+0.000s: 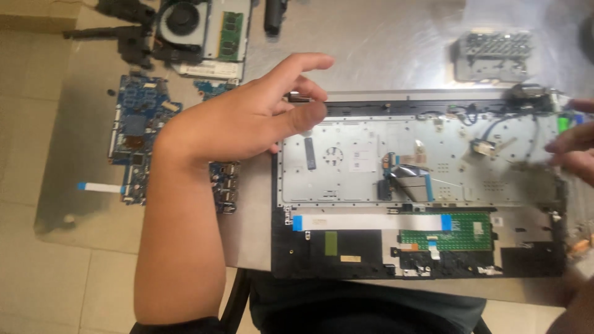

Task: The person handles a disassembled laptop, removing a small circuit board and placing it aside, then detaching a metal shield from the chassis. They use a screwdriver to remove screws from the keyboard area and handle a cooling fan assembly. The person continues to remove screws and reposition components on the workbench.

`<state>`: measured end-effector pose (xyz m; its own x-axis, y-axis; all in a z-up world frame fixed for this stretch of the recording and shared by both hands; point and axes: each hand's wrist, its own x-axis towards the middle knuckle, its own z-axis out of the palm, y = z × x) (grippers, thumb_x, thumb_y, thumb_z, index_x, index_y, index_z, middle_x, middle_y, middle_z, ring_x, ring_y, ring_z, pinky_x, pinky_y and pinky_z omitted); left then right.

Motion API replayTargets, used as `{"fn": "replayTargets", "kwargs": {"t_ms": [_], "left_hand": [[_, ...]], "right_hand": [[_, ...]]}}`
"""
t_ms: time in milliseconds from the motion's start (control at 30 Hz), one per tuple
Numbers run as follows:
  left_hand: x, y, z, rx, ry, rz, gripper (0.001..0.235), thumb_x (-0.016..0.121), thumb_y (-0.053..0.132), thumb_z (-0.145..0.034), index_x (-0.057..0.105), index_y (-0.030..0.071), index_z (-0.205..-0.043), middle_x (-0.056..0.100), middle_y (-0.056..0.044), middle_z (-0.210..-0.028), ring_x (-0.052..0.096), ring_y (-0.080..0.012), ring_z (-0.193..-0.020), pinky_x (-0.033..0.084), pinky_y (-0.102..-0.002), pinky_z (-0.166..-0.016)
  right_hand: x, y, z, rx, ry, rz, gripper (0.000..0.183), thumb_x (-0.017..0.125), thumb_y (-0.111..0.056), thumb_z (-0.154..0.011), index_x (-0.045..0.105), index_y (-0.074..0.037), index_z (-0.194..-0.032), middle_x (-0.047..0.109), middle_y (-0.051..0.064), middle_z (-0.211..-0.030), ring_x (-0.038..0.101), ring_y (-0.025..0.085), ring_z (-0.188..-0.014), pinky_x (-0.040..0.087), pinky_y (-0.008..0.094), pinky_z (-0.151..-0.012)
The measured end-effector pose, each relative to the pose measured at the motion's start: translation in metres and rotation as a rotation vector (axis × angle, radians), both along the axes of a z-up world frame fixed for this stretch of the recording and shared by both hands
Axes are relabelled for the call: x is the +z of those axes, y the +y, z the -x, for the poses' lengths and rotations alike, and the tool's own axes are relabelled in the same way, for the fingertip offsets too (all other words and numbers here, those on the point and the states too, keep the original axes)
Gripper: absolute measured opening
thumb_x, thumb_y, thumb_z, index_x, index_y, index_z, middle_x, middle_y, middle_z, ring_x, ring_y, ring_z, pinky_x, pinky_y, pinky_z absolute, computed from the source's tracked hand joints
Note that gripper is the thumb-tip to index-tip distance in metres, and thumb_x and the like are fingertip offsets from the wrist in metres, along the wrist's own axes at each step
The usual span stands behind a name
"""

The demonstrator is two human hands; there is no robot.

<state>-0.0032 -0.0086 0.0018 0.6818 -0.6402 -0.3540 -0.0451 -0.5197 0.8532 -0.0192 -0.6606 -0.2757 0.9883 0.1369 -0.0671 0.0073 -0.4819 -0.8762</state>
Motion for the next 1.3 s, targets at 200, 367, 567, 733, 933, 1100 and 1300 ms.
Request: {"fn": "replayTargets", "kwargs": {"t_ms": [200,367,567,733,933,1100,1300], "left_hand": [[0.003,-0.003,-0.002,0.076,0.085,-0.116,0.097,0.044,0.068,-0.074,0.023,0.028,-0.16,0.056,-0.001,-0.147,0.07,-0.017,-0.12,0.061,-0.033,-0.072],[0.005,-0.005,-0.001,0.113,0.114,-0.148,0.094,0.044,0.066,-0.075,0.024,0.03,-0.16,0.055,0.001,-0.149,0.07,-0.0152,-0.121,0.061,-0.034,-0.074],[0.002,-0.005,-0.002,0.091,0.09,-0.145,0.093,0.045,0.064,-0.077,0.023,0.028,-0.16,0.055,0.001,-0.15,0.072,-0.0176,-0.121,0.062,-0.035,-0.071],[0.003,-0.009,-0.001,0.117,0.134,-0.13,0.091,0.048,0.059,-0.077,0.025,0.028,-0.16,0.057,-0.001,-0.149,0.074,-0.0182,-0.117,0.067,-0.037,-0.075],[0.003,-0.017,0.001,0.116,0.154,-0.14,0.084,0.049,0.053,-0.081,0.029,0.029,-0.159,0.061,0.0,-0.145,0.072,-0.015,-0.112,0.065,-0.036,-0.078],[0.003,-0.018,0.0,0.14,0.188,-0.162,0.087,0.049,0.054,-0.08,0.028,0.028,-0.161,0.061,0.0,-0.145,0.074,-0.0161,-0.111,0.065,-0.037,-0.079],[-0.009,-0.007,-0.005,0.155,0.012,-0.135,0.083,0.047,0.058,-0.082,0.033,0.024,-0.157,0.065,-0.001,-0.134,0.077,-0.0172,-0.101,0.055,-0.034,-0.082]], "right_hand": [[0.214,0.222,0.086,0.048,-0.146,0.448,0.085,0.075,-0.003,-0.075,0.045,0.005,-0.153,0.065,0.025,-0.118,0.065,0.036,-0.112,0.05,0.056,-0.109],[0.206,0.229,0.101,0.245,-0.34,0.723,0.074,0.085,-0.029,-0.069,0.065,-0.013,-0.138,0.06,0.013,-0.136,0.054,0.032,-0.13,0.045,0.048,-0.111],[0.202,0.227,0.099,0.326,-0.392,0.683,0.066,0.082,-0.031,-0.073,0.065,-0.014,-0.134,0.064,0.012,-0.136,0.059,0.033,-0.129,0.047,0.049,-0.109],[0.206,0.22,0.103,0.308,-0.402,0.666,0.063,0.084,-0.029,-0.072,0.068,-0.015,-0.131,0.064,0.01,-0.133,0.059,0.03,-0.13,0.048,0.046,-0.111],[0.21,0.22,0.101,0.276,-0.393,0.585,0.051,0.086,-0.019,-0.072,0.071,-0.013,-0.121,0.065,0.012,-0.131,0.061,0.03,-0.128,0.051,0.044,-0.112],[0.203,0.222,0.104,0.302,-0.59,0.462,0.029,0.087,-0.013,-0.077,0.074,-0.005,-0.102,0.073,0.011,-0.113,0.068,0.029,-0.115,0.053,0.043,-0.108],[0.182,0.215,0.112,0.182,-0.738,0.353,0.028,0.089,-0.01,-0.081,0.073,0.003,-0.1,0.074,0.02,-0.104,0.071,0.031,-0.101,0.054,0.045,-0.103]]}}
